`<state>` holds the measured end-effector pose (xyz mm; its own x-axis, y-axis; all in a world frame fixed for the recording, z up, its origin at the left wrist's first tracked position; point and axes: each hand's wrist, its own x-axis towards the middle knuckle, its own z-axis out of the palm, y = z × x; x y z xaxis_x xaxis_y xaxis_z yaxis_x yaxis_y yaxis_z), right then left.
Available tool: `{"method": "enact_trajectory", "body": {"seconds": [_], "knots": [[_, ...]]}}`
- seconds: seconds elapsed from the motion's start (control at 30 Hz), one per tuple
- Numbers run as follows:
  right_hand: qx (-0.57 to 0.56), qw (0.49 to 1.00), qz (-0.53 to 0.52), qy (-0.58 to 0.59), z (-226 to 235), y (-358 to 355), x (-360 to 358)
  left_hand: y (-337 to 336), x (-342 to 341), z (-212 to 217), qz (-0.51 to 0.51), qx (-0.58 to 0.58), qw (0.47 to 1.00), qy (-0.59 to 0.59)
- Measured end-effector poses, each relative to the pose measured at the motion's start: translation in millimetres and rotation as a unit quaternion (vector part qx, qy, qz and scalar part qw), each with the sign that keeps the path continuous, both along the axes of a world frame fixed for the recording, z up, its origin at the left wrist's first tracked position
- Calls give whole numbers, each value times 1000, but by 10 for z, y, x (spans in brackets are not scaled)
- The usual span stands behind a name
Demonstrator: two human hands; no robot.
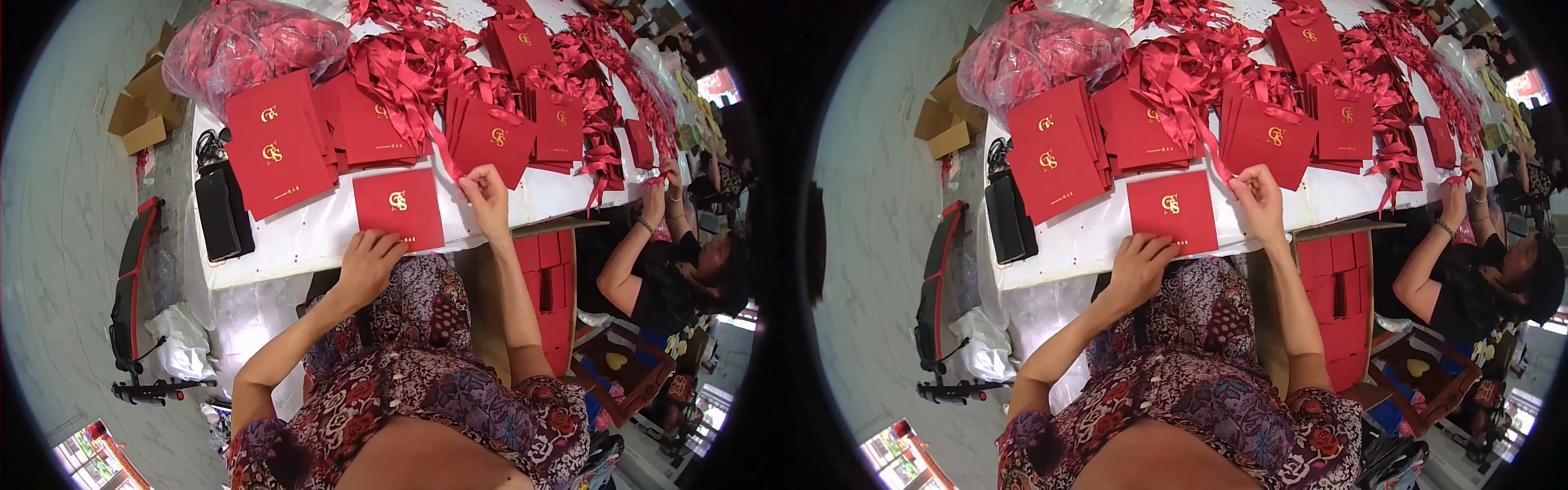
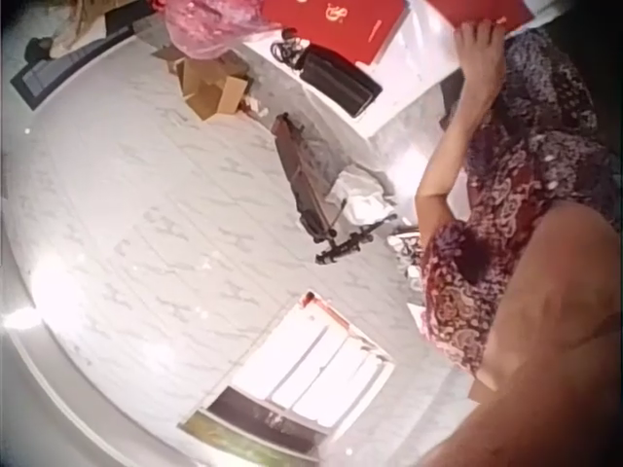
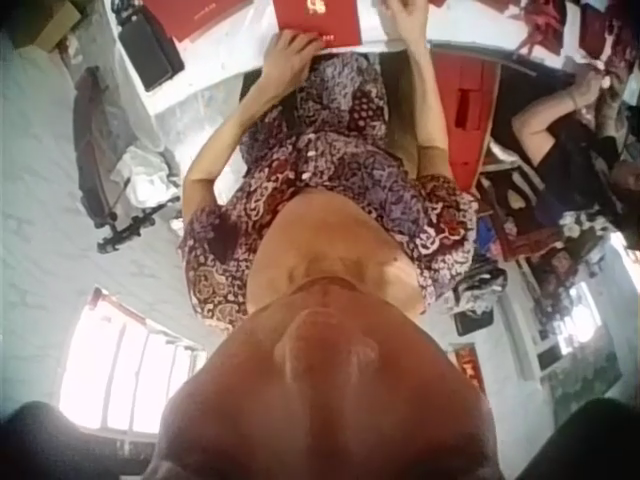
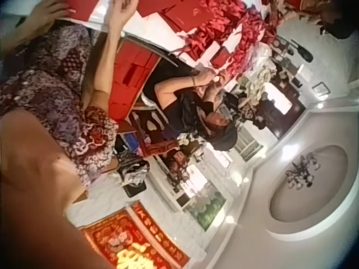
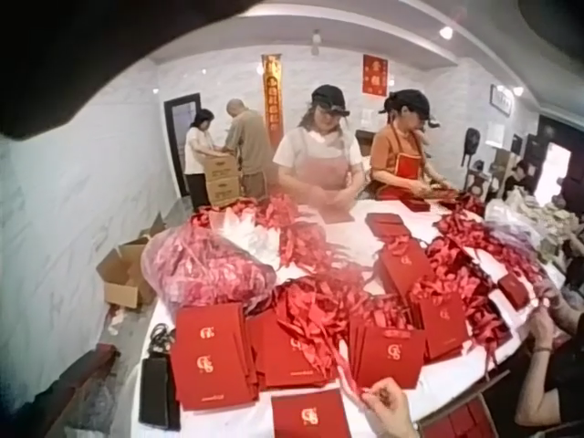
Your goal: Tying pink ribbons onto red gift envelopes.
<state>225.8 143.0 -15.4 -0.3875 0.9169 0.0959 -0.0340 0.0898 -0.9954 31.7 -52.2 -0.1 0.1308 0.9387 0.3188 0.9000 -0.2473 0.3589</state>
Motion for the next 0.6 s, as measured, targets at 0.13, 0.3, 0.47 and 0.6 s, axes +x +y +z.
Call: {"method": "enact_trajectory", "body": {"seconds": [0.13,0.3,0.47,0.6], "knots": [[-112,989,80,58,67,-131,276,54,-6,139,-17,-34,997,-67],[-219,918,205,258,341,-324,488,501,-123,65,73,22,990,-122],[-209,872,242,371,457,-373,728,749,-54,-91,118,59,991,-38],[-184,832,306,426,483,-311,712,753,-29,-86,118,29,991,-49]]}}
